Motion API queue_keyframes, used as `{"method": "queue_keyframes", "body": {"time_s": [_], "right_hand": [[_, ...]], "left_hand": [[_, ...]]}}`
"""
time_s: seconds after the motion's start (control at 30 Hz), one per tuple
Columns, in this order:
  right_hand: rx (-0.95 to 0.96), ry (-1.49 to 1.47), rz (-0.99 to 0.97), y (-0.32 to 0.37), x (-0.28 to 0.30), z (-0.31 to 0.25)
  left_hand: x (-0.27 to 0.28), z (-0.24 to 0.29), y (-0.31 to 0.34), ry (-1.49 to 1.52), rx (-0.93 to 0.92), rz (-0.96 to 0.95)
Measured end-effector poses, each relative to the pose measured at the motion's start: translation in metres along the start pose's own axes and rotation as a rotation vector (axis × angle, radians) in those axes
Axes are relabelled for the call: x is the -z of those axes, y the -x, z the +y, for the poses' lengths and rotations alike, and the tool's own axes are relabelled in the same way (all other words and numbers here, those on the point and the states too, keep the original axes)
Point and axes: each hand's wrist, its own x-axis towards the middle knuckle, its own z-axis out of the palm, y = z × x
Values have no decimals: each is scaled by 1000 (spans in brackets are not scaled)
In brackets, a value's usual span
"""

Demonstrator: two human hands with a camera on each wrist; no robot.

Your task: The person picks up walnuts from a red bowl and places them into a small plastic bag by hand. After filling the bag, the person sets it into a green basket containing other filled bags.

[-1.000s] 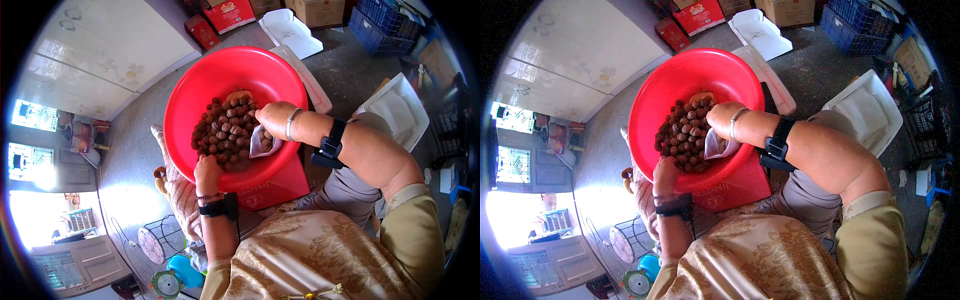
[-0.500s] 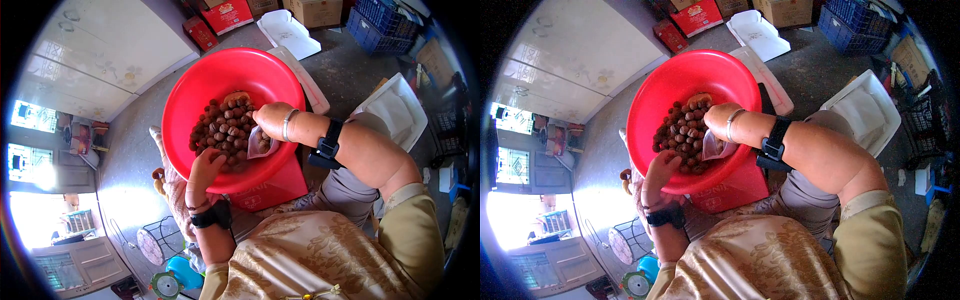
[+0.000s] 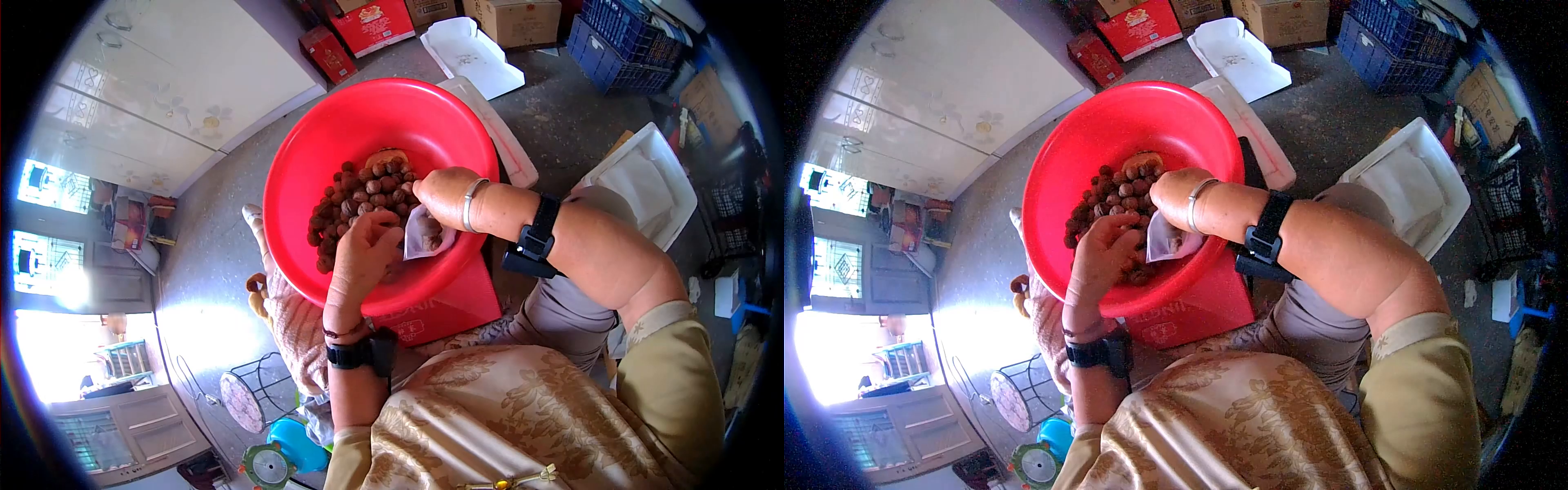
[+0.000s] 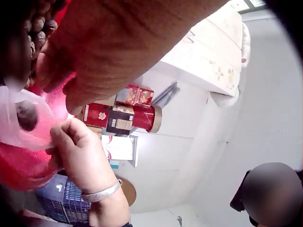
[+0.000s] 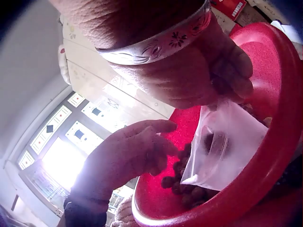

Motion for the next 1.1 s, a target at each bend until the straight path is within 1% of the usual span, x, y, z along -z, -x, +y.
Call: {"method": "queue_keyframes", "body": {"time_s": [0.03,0.1,0.13,0.2,0.23,0.3,0.33,0.4,0.43,0.47,0.53,0.57,0.63,0.67,0.73,0.77,0.8,0.87,0.9,1.03,1.1], "right_hand": [[3,-2,0,0,0,0],[7,-5,-2,0,0,1],[5,-7,13,-1,-1,1],[4,-9,29,-1,-1,1],[8,-6,17,0,0,0],[15,-4,5,0,3,-1],[21,-8,16,1,2,0],[30,-14,26,1,0,2],[44,5,22,1,-1,3],[57,23,18,0,-3,5],[65,28,15,-1,-4,4],[58,35,15,-1,-4,4],[55,41,14,-1,-3,2],[65,52,15,-1,-2,2],[77,64,16,-2,-2,2],[61,41,23,-2,-2,1],[43,17,31,-2,-3,2],[41,14,30,0,-1,0],[39,11,29,0,1,0],[60,51,-3,0,-1,3],[67,54,-5,1,2,2]], "left_hand": [[2,-3,0,0,0,0],[10,-13,-3,-132,-39,40],[14,-17,-4,-131,-37,42],[21,-23,-5,-298,34,39],[23,-23,-4,-297,34,39],[29,-23,2,-269,62,109],[39,-30,2,-271,65,113],[66,-57,-3,-476,-125,251],[73,-55,-1,-491,-107,311],[81,-52,3,-396,17,354],[88,-43,11,-472,150,429],[92,-46,11,-474,151,431],[98,-53,13,-729,49,501],[98,-52,14,-730,50,503],[90,-48,17,-938,25,540],[84,-42,17,-921,112,534],[86,-53,13,-920,112,534],[86,-66,5,-1086,27,468],[82,-75,6,-1146,145,435],[81,-92,-3,-1171,214,450],[89,-103,-7,-1201,213,388]]}}
